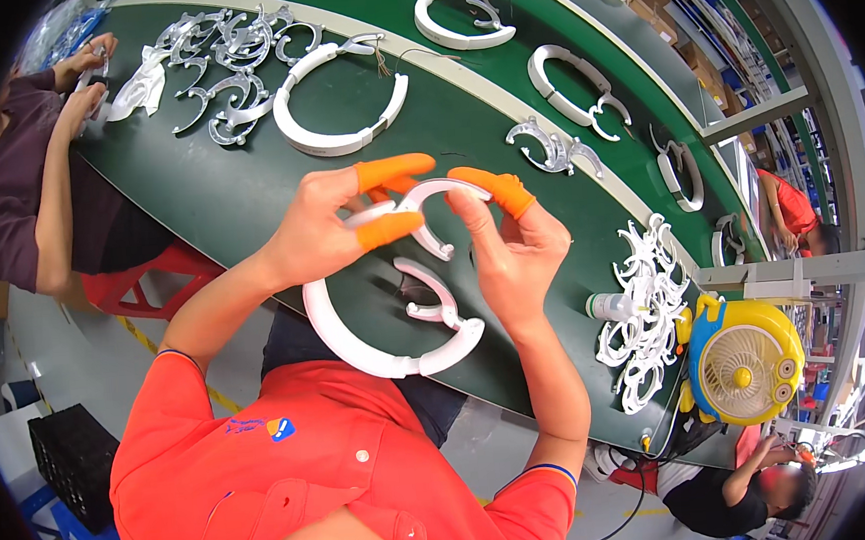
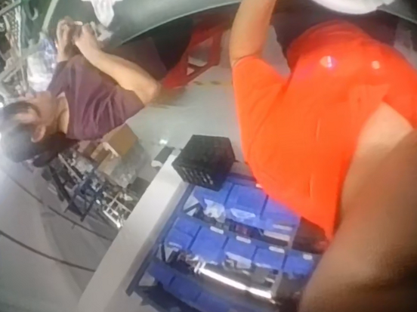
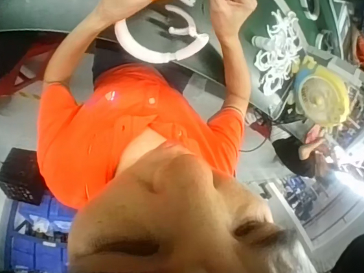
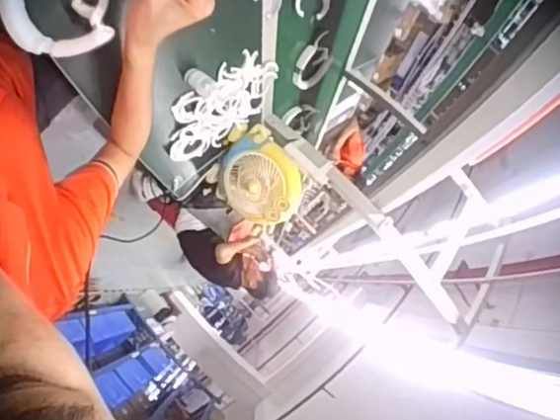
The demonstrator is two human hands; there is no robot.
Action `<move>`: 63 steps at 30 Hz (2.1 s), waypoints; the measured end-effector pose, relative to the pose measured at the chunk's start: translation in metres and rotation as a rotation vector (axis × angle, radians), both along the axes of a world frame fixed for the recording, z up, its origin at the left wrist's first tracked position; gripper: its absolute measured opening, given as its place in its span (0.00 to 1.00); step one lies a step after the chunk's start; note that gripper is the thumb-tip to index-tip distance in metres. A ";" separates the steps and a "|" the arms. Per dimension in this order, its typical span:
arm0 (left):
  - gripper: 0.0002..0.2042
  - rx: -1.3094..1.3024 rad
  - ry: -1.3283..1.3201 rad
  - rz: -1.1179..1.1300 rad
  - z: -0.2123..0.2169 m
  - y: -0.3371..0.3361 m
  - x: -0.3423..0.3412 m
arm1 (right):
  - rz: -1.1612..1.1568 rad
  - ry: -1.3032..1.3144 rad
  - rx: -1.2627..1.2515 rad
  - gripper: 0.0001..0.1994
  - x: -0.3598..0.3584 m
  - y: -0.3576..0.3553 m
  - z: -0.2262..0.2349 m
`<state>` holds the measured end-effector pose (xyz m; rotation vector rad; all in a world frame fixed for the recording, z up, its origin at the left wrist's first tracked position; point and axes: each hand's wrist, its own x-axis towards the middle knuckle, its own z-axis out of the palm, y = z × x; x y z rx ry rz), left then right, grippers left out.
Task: The recorder is assembling white plastic components, applying adhesive and using pliers to join the parts at a factory workbench.
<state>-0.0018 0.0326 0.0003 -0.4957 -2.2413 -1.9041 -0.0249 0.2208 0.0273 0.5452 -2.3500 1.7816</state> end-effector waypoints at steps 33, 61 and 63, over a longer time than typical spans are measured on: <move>0.16 -0.048 -0.320 -0.217 -0.023 -0.018 -0.118 | -0.308 0.330 0.396 0.15 0.006 0.047 -0.012; 0.13 -0.488 0.276 -0.240 -0.021 0.230 -0.277 | -0.644 0.053 0.547 0.18 0.051 0.202 -0.057; 0.12 -0.527 0.418 -0.151 -0.030 0.186 -0.271 | -0.661 0.059 0.499 0.18 0.050 0.201 -0.056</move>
